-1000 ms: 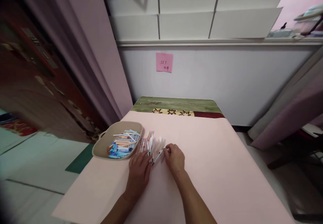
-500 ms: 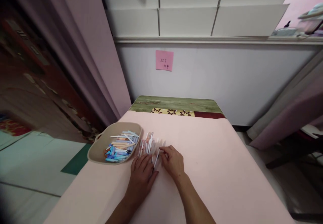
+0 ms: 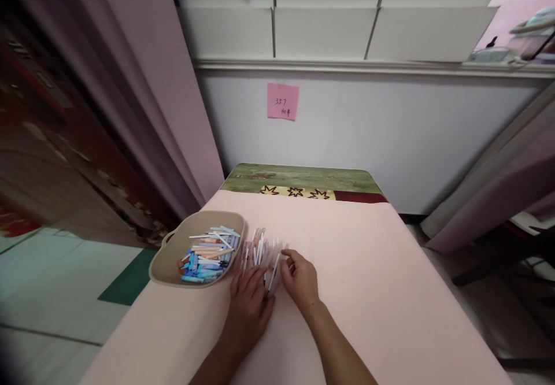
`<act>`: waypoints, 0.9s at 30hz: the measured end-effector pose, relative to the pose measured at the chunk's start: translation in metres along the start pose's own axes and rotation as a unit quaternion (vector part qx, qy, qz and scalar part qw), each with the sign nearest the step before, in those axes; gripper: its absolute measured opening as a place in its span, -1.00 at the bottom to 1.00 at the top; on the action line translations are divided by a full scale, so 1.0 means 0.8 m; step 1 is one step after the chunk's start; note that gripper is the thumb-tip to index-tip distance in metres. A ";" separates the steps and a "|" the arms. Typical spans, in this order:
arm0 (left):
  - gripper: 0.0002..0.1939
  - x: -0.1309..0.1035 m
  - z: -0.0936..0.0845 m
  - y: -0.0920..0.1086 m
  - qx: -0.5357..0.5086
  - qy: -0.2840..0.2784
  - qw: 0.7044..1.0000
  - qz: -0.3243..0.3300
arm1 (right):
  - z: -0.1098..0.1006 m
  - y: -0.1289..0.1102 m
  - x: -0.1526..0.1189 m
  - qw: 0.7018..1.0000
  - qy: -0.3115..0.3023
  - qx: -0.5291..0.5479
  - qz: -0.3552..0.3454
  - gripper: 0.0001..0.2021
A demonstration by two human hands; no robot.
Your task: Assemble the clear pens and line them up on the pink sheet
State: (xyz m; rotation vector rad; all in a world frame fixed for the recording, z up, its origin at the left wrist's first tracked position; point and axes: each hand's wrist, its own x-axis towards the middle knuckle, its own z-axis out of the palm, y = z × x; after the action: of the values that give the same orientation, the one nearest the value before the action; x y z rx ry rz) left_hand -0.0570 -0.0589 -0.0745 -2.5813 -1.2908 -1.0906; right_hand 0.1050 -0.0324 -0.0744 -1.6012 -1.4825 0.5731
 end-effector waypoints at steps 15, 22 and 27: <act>-0.91 0.009 -0.021 0.005 0.001 0.090 0.996 -0.003 | -0.008 -0.001 -0.003 0.999 0.029 0.011 -0.023 -0.71; -0.90 0.008 -0.016 0.005 0.008 0.080 0.996 0.025 | -0.007 -0.024 -0.012 0.986 -0.076 0.139 -0.054 -0.69; -0.89 0.011 -0.024 0.008 -0.009 0.069 0.997 0.021 | -0.006 -0.018 -0.009 0.980 -0.009 0.200 0.021 -0.62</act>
State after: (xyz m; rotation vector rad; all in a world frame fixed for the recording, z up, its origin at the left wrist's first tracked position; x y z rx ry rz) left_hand -0.0599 -0.0635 -0.0531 -2.4839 -1.1957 -1.2519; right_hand 0.0992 -0.0414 -0.0615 -1.3161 -1.2514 0.8520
